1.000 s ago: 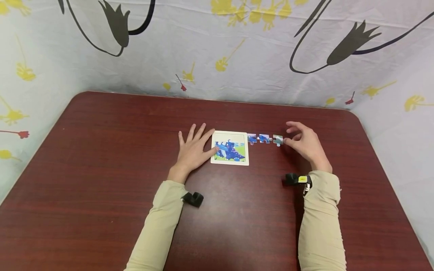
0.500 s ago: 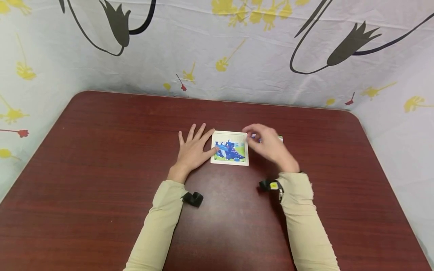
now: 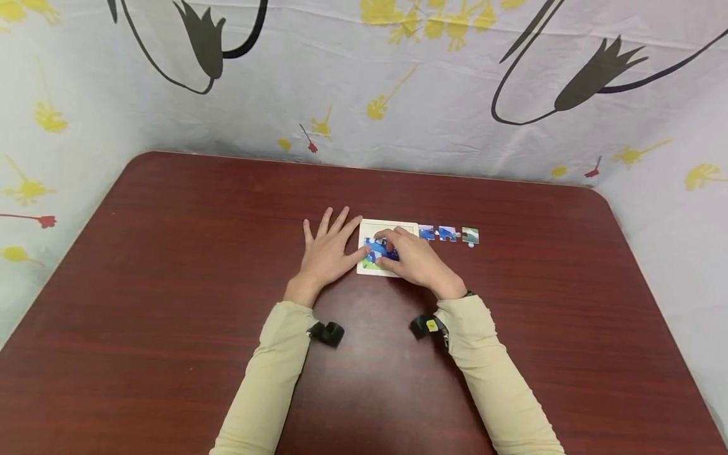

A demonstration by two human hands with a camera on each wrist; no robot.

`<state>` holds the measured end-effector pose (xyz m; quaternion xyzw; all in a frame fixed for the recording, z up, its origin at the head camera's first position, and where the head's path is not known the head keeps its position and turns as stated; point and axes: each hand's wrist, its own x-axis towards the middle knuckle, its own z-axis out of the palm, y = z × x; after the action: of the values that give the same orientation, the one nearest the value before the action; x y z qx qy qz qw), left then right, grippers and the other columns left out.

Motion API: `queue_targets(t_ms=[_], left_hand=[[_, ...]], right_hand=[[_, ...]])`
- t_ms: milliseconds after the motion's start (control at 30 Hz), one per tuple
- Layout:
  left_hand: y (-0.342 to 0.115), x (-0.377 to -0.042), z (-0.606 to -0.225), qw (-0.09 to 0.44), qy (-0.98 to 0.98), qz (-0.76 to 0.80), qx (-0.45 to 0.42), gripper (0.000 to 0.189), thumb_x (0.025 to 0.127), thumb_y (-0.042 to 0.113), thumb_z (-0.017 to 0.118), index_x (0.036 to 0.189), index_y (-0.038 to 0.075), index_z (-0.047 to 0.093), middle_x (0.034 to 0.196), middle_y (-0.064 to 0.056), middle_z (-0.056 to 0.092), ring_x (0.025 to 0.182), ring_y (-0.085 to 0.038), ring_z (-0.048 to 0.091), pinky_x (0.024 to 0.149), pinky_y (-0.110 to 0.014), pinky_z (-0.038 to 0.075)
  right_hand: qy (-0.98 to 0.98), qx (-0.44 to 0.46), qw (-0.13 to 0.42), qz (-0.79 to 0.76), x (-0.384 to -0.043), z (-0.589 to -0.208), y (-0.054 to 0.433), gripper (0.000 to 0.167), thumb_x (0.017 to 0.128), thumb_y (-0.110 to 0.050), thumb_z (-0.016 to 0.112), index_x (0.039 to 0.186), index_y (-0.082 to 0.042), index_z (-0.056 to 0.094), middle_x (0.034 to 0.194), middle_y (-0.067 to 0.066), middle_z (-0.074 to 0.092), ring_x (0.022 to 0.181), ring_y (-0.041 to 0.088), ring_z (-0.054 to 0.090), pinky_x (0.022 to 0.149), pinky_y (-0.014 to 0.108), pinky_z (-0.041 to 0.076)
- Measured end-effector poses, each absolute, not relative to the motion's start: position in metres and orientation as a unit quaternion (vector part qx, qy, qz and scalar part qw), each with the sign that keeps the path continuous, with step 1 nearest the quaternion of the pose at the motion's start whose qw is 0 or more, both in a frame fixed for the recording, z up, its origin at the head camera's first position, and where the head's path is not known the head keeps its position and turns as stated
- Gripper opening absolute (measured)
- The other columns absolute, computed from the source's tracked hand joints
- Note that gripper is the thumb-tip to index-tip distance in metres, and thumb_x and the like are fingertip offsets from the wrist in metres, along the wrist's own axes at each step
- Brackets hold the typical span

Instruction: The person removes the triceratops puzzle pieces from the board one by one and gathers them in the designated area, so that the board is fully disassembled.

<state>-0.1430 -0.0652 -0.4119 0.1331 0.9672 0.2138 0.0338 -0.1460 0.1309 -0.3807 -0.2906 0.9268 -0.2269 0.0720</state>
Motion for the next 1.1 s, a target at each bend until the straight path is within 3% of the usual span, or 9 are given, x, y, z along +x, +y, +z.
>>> queue_targets(t_ms=[267, 467, 867, 1100], left_hand=[[-0.0677, -0.1420, -0.4099, 0.043, 0.963, 0.213, 0.159, 0.086, 0.078, 0.068, 0.055, 0.148, 0.026, 0.028, 0.155, -0.003, 0.014, 0.141, -0.028, -0.002, 0.102, -0.062, -0.010], [-0.0676, -0.1419, -0.4104, 0.044, 0.964, 0.209, 0.160, 0.086, 0.077, 0.067, 0.055, 0.148, 0.026, 0.028, 0.155, -0.004, 0.014, 0.141, -0.029, -0.001, 0.102, -0.062, -0.009], [-0.0674, -0.1419, -0.4087, 0.041, 0.962, 0.218, 0.160, 0.086, 0.077, 0.068, 0.055, 0.147, 0.025, 0.030, 0.154, -0.004, 0.015, 0.141, -0.029, 0.000, 0.102, -0.062, -0.008], [-0.0674, -0.1419, -0.4110, 0.035, 0.962, 0.218, 0.161, 0.086, 0.077, 0.068, 0.056, 0.147, 0.025, 0.030, 0.154, -0.004, 0.015, 0.141, -0.030, 0.001, 0.102, -0.062, -0.009]], right_hand=[[0.922, -0.300, 0.068, -0.237, -0.1481, -0.3836, 0.1347, 0.041, 0.085, -0.020, 0.068, 0.122, -0.005, 0.056, 0.088, 0.006, 0.055, 0.074, 0.018, 0.051, 0.067, 0.035, 0.042], [0.922, -0.301, 0.070, -0.235, -0.1471, -0.3828, 0.1348, 0.041, 0.086, -0.019, 0.068, 0.122, -0.007, 0.054, 0.089, 0.006, 0.054, 0.073, 0.018, 0.051, 0.065, 0.034, 0.042], [0.922, -0.280, 0.071, -0.257, -0.1466, -0.3821, 0.1342, 0.040, 0.084, -0.018, 0.070, 0.119, -0.012, 0.050, 0.101, 0.010, 0.055, 0.090, 0.022, 0.056, 0.073, 0.041, 0.045], [0.923, -0.277, 0.046, -0.264, -0.1445, -0.3795, 0.1309, 0.035, 0.083, -0.012, 0.069, 0.115, -0.009, 0.055, 0.100, 0.011, 0.056, 0.086, 0.023, 0.056, 0.072, 0.040, 0.045]])
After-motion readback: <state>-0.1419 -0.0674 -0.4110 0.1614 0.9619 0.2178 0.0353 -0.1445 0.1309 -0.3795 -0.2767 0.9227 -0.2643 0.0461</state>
